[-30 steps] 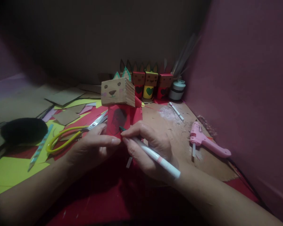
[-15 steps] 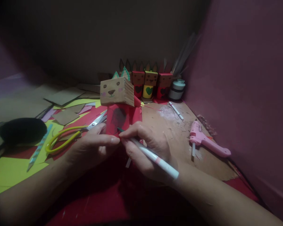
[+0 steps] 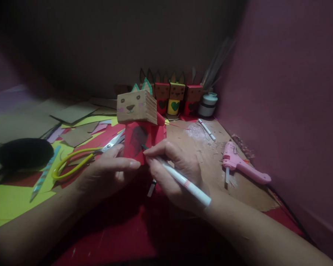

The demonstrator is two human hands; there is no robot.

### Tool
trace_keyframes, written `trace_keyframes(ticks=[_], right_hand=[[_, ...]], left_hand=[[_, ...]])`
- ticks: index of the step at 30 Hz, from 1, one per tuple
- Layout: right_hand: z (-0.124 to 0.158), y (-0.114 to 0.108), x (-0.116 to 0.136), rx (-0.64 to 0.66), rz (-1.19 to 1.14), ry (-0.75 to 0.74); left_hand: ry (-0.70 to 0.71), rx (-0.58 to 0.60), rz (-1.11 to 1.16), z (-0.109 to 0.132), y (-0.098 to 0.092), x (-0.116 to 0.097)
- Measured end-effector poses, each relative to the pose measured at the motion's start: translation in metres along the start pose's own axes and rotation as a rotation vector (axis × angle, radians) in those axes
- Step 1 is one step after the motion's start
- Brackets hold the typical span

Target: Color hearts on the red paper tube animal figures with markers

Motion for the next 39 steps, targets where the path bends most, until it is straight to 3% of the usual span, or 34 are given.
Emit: trace_keyframes(ticks=[6,11,17,21,30,36,39], right_hand=[[0.0,0.004,0.002,0.048,0.021,-0.027],[-0.002,-0.003,-0.001,-0.031,0.016,0.018],[0.002,0.007,0.003,0.096,0.037,-0.055],[0.002,0.005,0.005,0.08,0.019,-0.054],[0.003,0.009,0.003,0.127,-0.004,-0.062],[0.003,0.002,-0.001,0.029,0.021,0.009],[0.003,0.005,-0.001,0.05,0.017,0.003]], left_hand=[[-0.016,-0.007,0.003,0.0,-0.001,0.001],[-0.004,-0.013,-0.024,0.001,0.0,0.0],[-0.015,-0.032,-0.011,0.002,0.001,-0.001],[-0.011,0.0,-0.041,0.002,0.003,0.0],[-0.016,-0.042,-0.066,0.002,-0.001,-0.001],[-0.01,-0.021,-0.073,0.0,0.0,0.0],[-0.012,-0.038,-0.086,0.001,-0.002,0.0]])
Point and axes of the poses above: each hand's wrist, its own z-axis away from the middle knuckle, its own y-axis out of the palm, x = y × z, the point moved 8 cm from there along -z, towards the middle knuckle, and after that the axes turned 6 degrees about y, right-handed, at the moved point
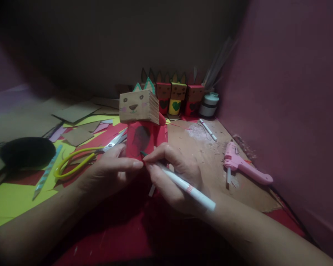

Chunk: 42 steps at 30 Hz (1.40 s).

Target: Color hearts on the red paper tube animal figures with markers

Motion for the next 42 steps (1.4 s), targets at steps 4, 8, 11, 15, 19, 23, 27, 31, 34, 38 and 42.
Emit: trace_keyframes(ticks=[4,8,11,15,19,23,27,31,34,38,42], right_hand=[[0.001,0.005,0.002,0.038,-0.02,-0.051],[0.001,0.001,0.0,-0.009,-0.02,-0.006],[0.001,0.001,-0.001,-0.018,-0.027,0.006],[0.002,0.007,-0.001,0.041,-0.024,-0.026],[0.003,0.006,-0.002,0.05,-0.026,-0.027],[0.001,-0.002,-0.002,-0.027,0.004,0.021],[0.001,0.002,0.001,0.017,-0.001,-0.02],[0.002,0.004,-0.001,0.027,-0.019,0.001],[0.002,-0.001,-0.002,-0.028,-0.008,0.031],[0.001,0.002,0.0,-0.004,-0.018,0.012],[0.003,0.009,0.0,0.089,-0.073,-0.021]], left_hand=[[0.007,0.014,0.007,0.0,0.0,0.0],[0.015,0.031,0.016,-0.001,0.002,0.0],[0.017,0.04,0.016,-0.002,0.003,0.0],[0.014,0.021,0.013,-0.001,0.001,0.0],[0.019,0.016,0.017,-0.001,-0.001,0.001],[0.016,0.027,0.017,-0.002,0.001,0.002],[0.0,0.014,0.015,-0.002,0.0,0.003],[0.005,0.012,0.018,-0.001,0.0,0.002],[0.01,0.022,0.02,0.0,0.001,0.001],[0.011,0.024,0.007,-0.001,0.001,0.002],[0.006,0.022,0.019,-0.002,0.0,0.004]])
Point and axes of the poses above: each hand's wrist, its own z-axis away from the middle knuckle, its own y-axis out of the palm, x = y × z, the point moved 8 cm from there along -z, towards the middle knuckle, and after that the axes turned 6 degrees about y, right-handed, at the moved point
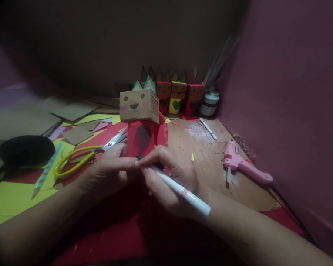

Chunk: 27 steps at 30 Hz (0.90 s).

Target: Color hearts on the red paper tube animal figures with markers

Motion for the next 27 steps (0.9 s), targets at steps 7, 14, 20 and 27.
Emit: trace_keyframes(ticks=[7,14,20,27], right_hand=[[0.0,-0.0067,0.0031,-0.07,0.054,0.001],[-0.0004,-0.0038,0.0031,-0.045,0.06,-0.026],[-0.0014,-0.0038,0.0064,-0.039,0.078,-0.019],[-0.0006,-0.0035,0.004,-0.011,0.102,-0.046]], left_hand=[[0.018,-0.002,-0.021,-0.0007,-0.0001,-0.0015],[0.014,0.0,0.006,0.0003,-0.0011,0.0013],[0.013,-0.018,0.001,0.0012,-0.0005,-0.0002],[0.02,0.011,-0.008,0.0002,0.0022,-0.0013]])
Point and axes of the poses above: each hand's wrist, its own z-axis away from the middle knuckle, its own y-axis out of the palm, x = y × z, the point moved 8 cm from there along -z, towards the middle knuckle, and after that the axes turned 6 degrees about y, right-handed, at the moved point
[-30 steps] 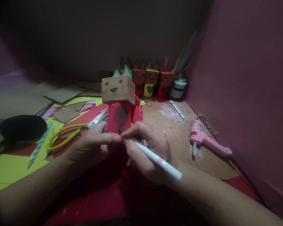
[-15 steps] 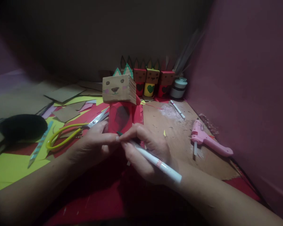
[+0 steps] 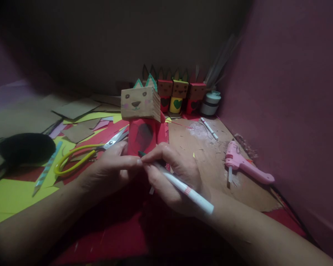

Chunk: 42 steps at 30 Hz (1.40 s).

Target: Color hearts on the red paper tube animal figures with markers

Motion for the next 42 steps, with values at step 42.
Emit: trace_keyframes(ticks=[42], right_hand=[[-0.004,-0.003,0.01,-0.006,0.048,-0.114]], left_hand=[[0.012,-0.018,0.015,0.0,-0.003,0.001]])
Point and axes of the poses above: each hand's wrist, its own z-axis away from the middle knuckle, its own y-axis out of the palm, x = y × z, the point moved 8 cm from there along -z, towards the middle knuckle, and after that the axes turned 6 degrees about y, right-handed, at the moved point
